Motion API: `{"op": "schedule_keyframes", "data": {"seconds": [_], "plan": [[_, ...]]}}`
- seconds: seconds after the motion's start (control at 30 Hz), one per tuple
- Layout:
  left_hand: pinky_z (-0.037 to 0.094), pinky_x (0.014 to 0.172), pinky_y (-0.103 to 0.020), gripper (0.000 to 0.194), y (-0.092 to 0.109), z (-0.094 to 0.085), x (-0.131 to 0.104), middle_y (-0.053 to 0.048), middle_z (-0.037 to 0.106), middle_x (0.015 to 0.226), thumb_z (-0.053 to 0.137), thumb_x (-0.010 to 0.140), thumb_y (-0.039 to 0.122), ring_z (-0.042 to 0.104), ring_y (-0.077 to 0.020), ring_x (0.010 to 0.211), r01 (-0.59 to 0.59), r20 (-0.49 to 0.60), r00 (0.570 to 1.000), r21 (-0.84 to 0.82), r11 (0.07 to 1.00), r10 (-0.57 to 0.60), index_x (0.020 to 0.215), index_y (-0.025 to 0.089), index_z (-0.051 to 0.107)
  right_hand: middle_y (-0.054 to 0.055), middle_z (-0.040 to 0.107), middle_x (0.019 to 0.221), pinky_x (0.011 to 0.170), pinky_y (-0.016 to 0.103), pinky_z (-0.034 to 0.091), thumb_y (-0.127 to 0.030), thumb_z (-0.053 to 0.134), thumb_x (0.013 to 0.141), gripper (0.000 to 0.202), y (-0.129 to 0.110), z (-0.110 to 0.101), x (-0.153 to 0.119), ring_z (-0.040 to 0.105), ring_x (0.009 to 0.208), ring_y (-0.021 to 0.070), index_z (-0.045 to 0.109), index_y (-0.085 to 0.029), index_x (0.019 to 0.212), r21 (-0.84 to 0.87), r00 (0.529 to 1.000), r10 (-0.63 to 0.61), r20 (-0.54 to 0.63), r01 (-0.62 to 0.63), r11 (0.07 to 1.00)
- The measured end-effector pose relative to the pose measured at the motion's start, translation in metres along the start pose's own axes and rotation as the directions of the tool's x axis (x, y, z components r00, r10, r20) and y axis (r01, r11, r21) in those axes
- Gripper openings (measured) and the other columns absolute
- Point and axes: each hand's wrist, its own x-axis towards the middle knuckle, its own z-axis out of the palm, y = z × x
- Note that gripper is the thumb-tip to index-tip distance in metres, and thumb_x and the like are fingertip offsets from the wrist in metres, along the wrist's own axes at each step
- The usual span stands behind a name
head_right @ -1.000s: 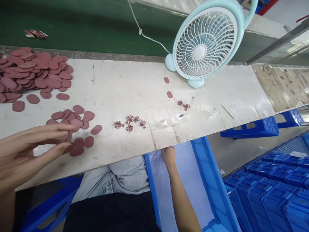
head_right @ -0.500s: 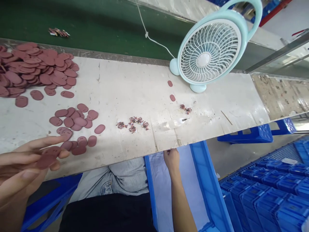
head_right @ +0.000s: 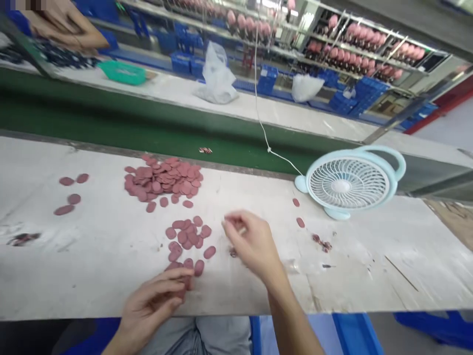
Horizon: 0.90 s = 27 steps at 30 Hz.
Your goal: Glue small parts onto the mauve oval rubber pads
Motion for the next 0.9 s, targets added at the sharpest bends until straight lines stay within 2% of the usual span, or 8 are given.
{"op": "schedule_keyframes", "data": {"seconds": [0.1,0.17,0.23,0.33,0.47,0.6,0.77,0.9], "plan": [[0.063,0.082,-0.032,0.022,-0.003,0.001,0.0,-0.011,0.072,0.125,0.068,0.089,0.019,0.075,-0.0238,0.098,-0.007,-0.006,1.0,0.018,1.0,0.007,0.105,0.03,0.077,0.01,0.073,0.104,0.092,0.038,0.055,-0.023,0.053,0.097,0.023,-0.006,0.035,0.116,0.069,0.094,0.0201,0.067,-0.014,0.112,-0.124,0.993,-0.103,-0.049,0.097,0.988],[0.063,0.079,-0.031,0.018,-0.006,0.004,0.001,-0.013,0.073,0.123,0.068,0.089,0.024,0.074,-0.0241,0.097,-0.02,-0.016,1.0,0.038,0.999,0.021,0.104,0.028,0.078,0.013,0.069,0.117,0.1,0.043,0.052,-0.022,0.055,0.098,0.024,-0.007,0.052,0.178,0.065,0.108,0.0228,0.065,-0.013,0.118,-0.217,0.99,-0.139,-0.031,0.129,0.968],[0.062,0.076,-0.029,0.017,-0.01,0.007,0.002,-0.014,0.073,0.121,0.068,0.089,0.028,0.074,-0.0239,0.096,-0.033,-0.041,0.999,0.042,0.999,0.034,0.103,0.027,0.079,0.011,0.063,0.129,0.101,0.049,0.051,-0.029,0.06,0.098,0.031,-0.008,0.063,0.222,0.062,0.116,0.0251,0.061,-0.016,0.125,-0.305,0.985,-0.17,0.015,0.167,0.938],[0.062,0.073,-0.028,0.018,-0.021,0.009,0.004,-0.015,0.073,0.12,0.067,0.089,0.034,0.074,-0.024,0.094,-0.047,-0.079,0.996,0.02,0.999,0.048,0.101,0.026,0.079,0.011,0.057,0.139,0.101,0.051,0.052,-0.035,0.063,0.096,0.038,-0.011,0.072,0.259,0.059,0.121,0.0272,0.058,-0.019,0.131,-0.415,0.976,-0.192,0.105,0.219,0.883],[0.063,0.073,-0.03,0.02,-0.031,0.003,0.008,-0.017,0.071,0.122,0.066,0.09,0.033,0.074,-0.024,0.091,-0.084,-0.01,0.996,0.003,0.996,0.084,0.105,0.026,0.078,0.01,0.061,0.131,0.096,0.048,0.055,-0.035,0.064,0.096,0.035,-0.014,0.074,0.272,0.063,0.114,0.0251,0.061,-0.017,0.126,-0.533,0.967,-0.149,0.208,0.24,0.811],[0.064,0.075,-0.03,0.02,-0.029,0.001,0.009,-0.016,0.072,0.123,0.066,0.09,0.03,0.075,-0.0244,0.093,-0.091,0.031,0.995,0.008,0.996,0.091,0.107,0.028,0.078,0.01,0.063,0.126,0.093,0.045,0.057,-0.035,0.063,0.096,0.033,-0.016,0.063,0.265,0.065,0.109,0.0234,0.062,-0.017,0.124,-0.625,0.973,-0.08,0.215,0.201,0.754],[0.063,0.076,-0.028,0.017,-0.014,0.01,0.006,-0.014,0.074,0.121,0.069,0.088,0.034,0.074,-0.0249,0.097,-0.03,-0.108,0.994,0.008,1.0,0.031,0.099,0.027,0.08,0.01,0.064,0.125,0.094,0.045,0.056,-0.035,0.064,0.096,0.032,-0.022,0.027,0.245,0.065,0.11,0.0237,0.063,-0.016,0.121,-0.675,0.981,0.006,0.193,0.128,0.727],[0.063,0.084,-0.032,0.018,-0.004,0.008,0.004,-0.014,0.072,0.125,0.069,0.088,0.033,0.072,-0.0267,0.105,0.053,-0.051,0.997,-0.002,0.999,-0.053,0.101,0.026,0.08,0.007,0.069,0.11,0.086,0.04,0.058,-0.037,0.063,0.097,0.026,-0.016,-0.009,0.197,0.068,0.096,0.0195,0.066,-0.015,0.111,-0.66,0.966,0.116,0.229,0.066,0.749]]}}
